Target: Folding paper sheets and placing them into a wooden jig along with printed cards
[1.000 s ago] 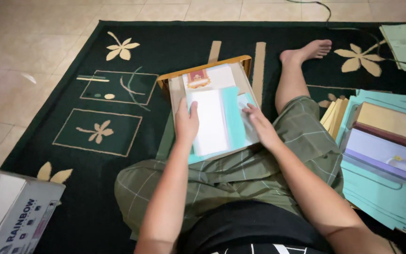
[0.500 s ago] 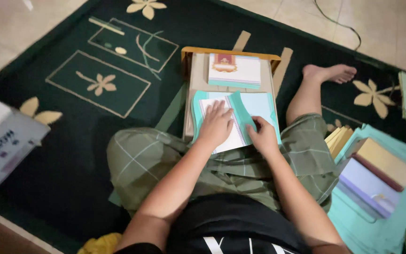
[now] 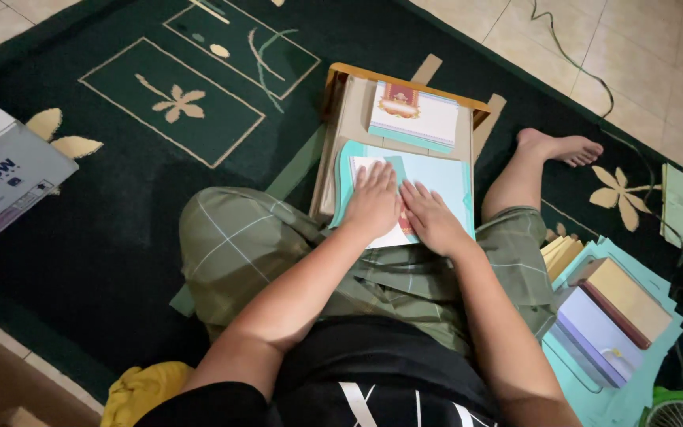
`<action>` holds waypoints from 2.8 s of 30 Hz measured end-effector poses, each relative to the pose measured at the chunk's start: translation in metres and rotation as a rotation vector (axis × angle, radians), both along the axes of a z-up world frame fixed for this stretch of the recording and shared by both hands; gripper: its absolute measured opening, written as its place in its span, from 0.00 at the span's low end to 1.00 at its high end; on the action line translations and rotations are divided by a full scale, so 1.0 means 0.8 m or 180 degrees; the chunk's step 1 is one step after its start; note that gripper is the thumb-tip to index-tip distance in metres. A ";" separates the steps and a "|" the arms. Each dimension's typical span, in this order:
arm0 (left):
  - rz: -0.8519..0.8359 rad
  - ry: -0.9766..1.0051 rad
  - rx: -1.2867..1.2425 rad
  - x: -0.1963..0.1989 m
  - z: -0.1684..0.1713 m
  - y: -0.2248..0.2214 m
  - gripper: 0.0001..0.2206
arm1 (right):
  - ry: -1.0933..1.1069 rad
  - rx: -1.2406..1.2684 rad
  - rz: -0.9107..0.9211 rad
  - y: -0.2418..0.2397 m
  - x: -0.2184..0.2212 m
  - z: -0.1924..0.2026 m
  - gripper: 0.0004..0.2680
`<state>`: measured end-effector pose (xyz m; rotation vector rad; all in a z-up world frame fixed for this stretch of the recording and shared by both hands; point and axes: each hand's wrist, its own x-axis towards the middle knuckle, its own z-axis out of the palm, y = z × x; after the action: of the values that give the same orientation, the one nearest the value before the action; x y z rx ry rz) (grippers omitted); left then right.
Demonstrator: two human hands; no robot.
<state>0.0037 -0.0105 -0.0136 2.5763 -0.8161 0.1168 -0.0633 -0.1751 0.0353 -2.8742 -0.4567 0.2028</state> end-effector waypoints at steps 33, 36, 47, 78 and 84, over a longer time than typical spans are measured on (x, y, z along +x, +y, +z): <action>0.0110 0.0345 0.0366 -0.011 0.022 0.006 0.32 | -0.0209 -0.0469 0.0455 -0.033 0.020 -0.029 0.23; 0.0129 0.0506 0.0348 -0.010 0.028 0.005 0.31 | -0.0194 -0.0396 0.0685 -0.045 -0.008 -0.010 0.23; 0.0141 0.0014 0.0129 0.005 -0.005 -0.003 0.27 | -0.0437 -0.0575 0.0496 -0.032 0.087 -0.041 0.23; -0.1199 -0.0144 -0.0325 -0.025 0.042 0.037 0.16 | -0.0830 0.1859 -0.0987 -0.059 -0.015 -0.036 0.18; -0.1103 -0.0305 -0.0771 -0.033 0.076 0.049 0.10 | -0.0645 0.1850 -0.0031 -0.042 -0.029 -0.015 0.24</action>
<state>-0.0225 0.0283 0.0469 2.1837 -1.1921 0.2197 -0.0869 -0.2089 0.0237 -2.3296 -0.4471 -0.1970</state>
